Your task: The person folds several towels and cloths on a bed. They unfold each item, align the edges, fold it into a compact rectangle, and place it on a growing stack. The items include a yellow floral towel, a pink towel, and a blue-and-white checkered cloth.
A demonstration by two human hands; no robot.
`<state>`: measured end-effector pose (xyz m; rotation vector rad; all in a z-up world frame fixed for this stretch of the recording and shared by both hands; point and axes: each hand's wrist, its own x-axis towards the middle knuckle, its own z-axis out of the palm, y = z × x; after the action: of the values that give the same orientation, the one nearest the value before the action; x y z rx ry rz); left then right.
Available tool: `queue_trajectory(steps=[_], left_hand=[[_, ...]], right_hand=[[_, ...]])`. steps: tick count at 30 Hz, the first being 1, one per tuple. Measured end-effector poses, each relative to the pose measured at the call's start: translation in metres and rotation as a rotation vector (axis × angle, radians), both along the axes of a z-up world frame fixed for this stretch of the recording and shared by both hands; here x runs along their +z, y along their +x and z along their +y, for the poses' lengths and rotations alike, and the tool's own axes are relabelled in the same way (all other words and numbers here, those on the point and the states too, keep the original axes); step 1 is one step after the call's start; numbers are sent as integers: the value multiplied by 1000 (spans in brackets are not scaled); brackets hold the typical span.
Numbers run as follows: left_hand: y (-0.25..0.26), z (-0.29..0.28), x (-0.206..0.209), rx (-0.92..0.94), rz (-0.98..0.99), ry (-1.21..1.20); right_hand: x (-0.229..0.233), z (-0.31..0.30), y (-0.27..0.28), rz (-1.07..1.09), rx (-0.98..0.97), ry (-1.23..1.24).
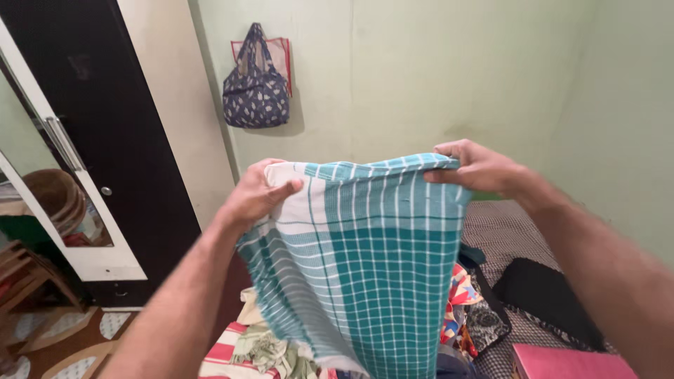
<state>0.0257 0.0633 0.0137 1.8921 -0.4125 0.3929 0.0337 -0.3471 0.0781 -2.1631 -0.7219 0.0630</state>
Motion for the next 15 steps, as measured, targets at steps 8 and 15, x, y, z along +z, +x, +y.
queue_trajectory(steps=[8,15], left_hand=[[5,1,9,51,459,566],[76,-6,-63,420,197,642]], right_hand=[[-37,-18,39,170,-131,-440],[-111,15,115,-188,-331,-588]])
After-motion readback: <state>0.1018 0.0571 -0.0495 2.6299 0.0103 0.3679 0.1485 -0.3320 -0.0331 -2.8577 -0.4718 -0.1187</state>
